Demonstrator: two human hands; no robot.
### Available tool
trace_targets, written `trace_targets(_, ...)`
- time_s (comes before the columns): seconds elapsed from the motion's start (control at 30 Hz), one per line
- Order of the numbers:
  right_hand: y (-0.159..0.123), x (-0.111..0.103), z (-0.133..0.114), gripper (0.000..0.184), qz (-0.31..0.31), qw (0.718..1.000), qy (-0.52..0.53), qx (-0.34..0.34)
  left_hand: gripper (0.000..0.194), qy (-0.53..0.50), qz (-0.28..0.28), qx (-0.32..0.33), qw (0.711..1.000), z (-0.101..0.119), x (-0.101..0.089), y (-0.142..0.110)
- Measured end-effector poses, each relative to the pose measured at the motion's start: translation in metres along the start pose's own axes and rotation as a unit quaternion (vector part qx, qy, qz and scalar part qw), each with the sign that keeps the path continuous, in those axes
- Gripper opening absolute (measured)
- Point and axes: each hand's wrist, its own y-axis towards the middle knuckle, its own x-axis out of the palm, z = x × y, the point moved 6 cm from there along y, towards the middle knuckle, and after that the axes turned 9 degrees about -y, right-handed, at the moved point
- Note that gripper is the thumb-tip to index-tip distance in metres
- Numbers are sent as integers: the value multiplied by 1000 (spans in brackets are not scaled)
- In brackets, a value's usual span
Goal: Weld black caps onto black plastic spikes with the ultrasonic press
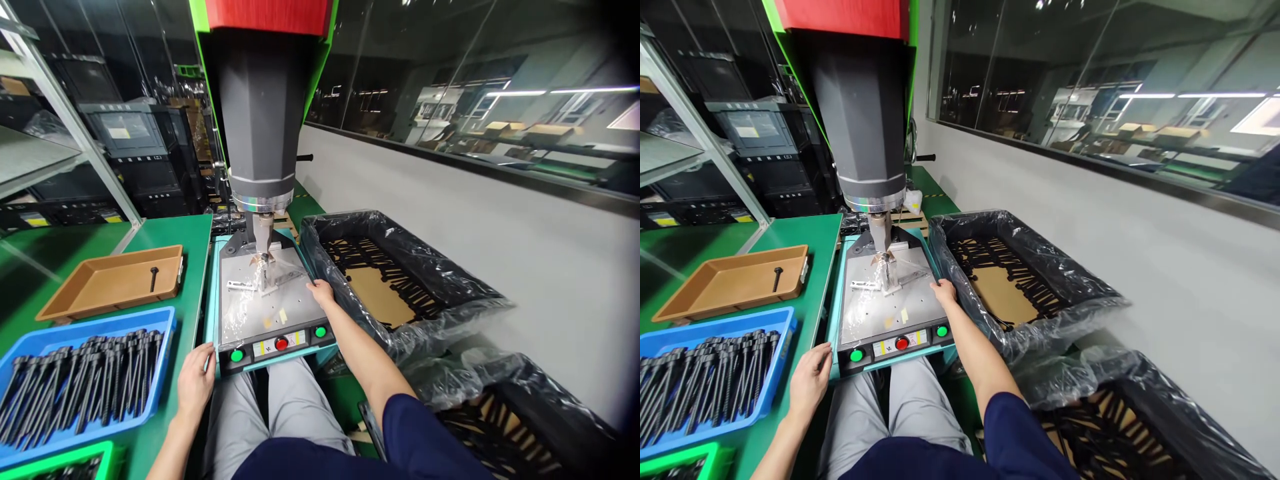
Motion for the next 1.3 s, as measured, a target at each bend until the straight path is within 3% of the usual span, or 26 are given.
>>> trace_targets(0.27,-16,-24,9,20,18,994,101,34,22,4,3,-12,1000,-1,-8,-1)
trace_targets(0.47,-65,-45,37,33,12,974,214,66,19,34,5,-9,999,-6,-18,-15)
trace_targets(0.73,-127,-57,74,41,36,945,300,123,17,58,-38,-13,998,-8,-16,-37)
trace_targets(1.03,-181,-70,107,56,80,923,339,166,16,84,-99,-11,991,-2,-21,-54)
trace_targets(1.2,-195,-79,109,56,100,940,302,125,16,107,-108,1,988,5,-20,-57)
trace_targets(1.3,-199,-73,119,55,91,949,279,117,17,131,-120,-1,984,9,-18,-59)
